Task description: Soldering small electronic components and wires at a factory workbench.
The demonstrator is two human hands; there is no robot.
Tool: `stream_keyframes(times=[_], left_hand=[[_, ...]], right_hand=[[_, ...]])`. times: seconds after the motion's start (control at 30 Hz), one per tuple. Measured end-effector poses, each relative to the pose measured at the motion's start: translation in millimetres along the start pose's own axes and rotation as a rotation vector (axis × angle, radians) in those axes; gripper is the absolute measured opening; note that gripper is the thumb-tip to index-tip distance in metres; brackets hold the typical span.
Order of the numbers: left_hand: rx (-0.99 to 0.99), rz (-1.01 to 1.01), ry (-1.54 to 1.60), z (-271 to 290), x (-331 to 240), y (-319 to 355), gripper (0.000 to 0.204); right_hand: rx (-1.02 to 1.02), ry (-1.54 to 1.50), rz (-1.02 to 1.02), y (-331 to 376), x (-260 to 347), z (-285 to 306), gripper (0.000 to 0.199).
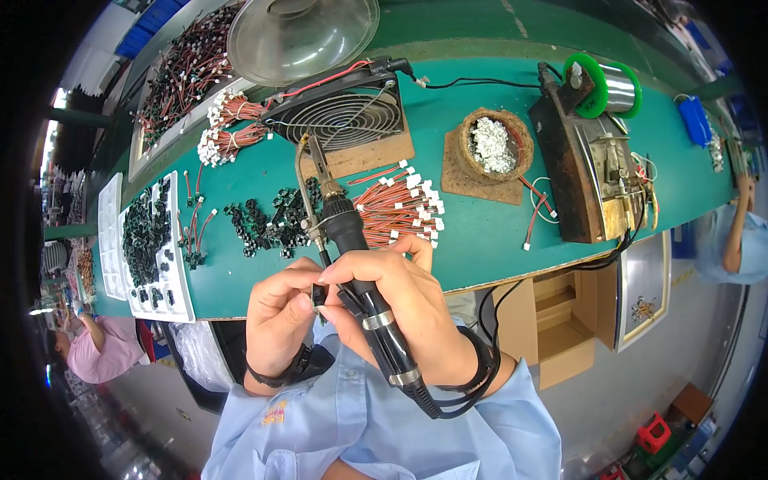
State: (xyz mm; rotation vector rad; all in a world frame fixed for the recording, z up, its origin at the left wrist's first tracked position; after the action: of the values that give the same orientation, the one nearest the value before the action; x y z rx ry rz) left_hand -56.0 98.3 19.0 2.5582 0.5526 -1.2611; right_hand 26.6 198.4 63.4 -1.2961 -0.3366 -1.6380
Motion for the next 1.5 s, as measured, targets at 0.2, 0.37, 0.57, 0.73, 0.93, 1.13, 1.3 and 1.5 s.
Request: stream_keyframes(times=[0.2,0.37,0.57,0.73,0.93,1.13,1.3,1.5], left_hand=[[-0.009,-0.004,-0.084,-0.7,-6.3,-0.4,0.022],[0.01,-0.025,-0.172,-3.4,-16.3,-1.4,0.02],[0.056,-0.074,-0.191,-10.6,-19.3,-5.7,0.018],[-0.051,-0.101,-0.089,0.8,-13.6,-7.2,0.014],[-0.262,-0.186,-0.109,21.3,-18.5,-10.7,0.011],[-0.3,-0.227,-0.198,27.2,-21.2,-7.8,0.009],[-0.295,-0.25,-0.275,26.0,-22.5,-5.3,0.008],[-0.278,-0.276,-0.302,24.0,-23.1,-3.1,0.008]], right_hand=[[0.05,0.005,-0.043,1.2,-2.8,-1.7,0.043],[-0.033,-0.005,-0.011,2.3,-3.3,4.6,0.042],[-0.12,0.002,-0.041,10.0,-7.6,7.7,0.042],[-0.192,0.459,0.173,4.3,10.0,22.7,0.039],[-0.075,0.583,0.224,40.9,13.7,36.6,0.053],[-0.038,0.45,0.252,55.7,10.2,26.6,0.037],[-0.03,0.422,0.252,54.4,14.7,24.7,0.029],[-0.024,0.428,0.249,54.5,14.2,23.5,0.029]])
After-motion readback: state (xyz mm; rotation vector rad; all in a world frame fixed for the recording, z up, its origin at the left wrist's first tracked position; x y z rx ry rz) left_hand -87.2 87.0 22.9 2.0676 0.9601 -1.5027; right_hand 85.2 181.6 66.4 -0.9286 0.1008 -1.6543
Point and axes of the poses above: each hand's wrist, its own y-axis away from the middle knuckle, its own z-axis out of the back of the hand, x = y × z, the point moved 8 cm from there along -y, towards the middle knuckle, and after that the axes turned 12 degrees about y, right-handed, at the moved point
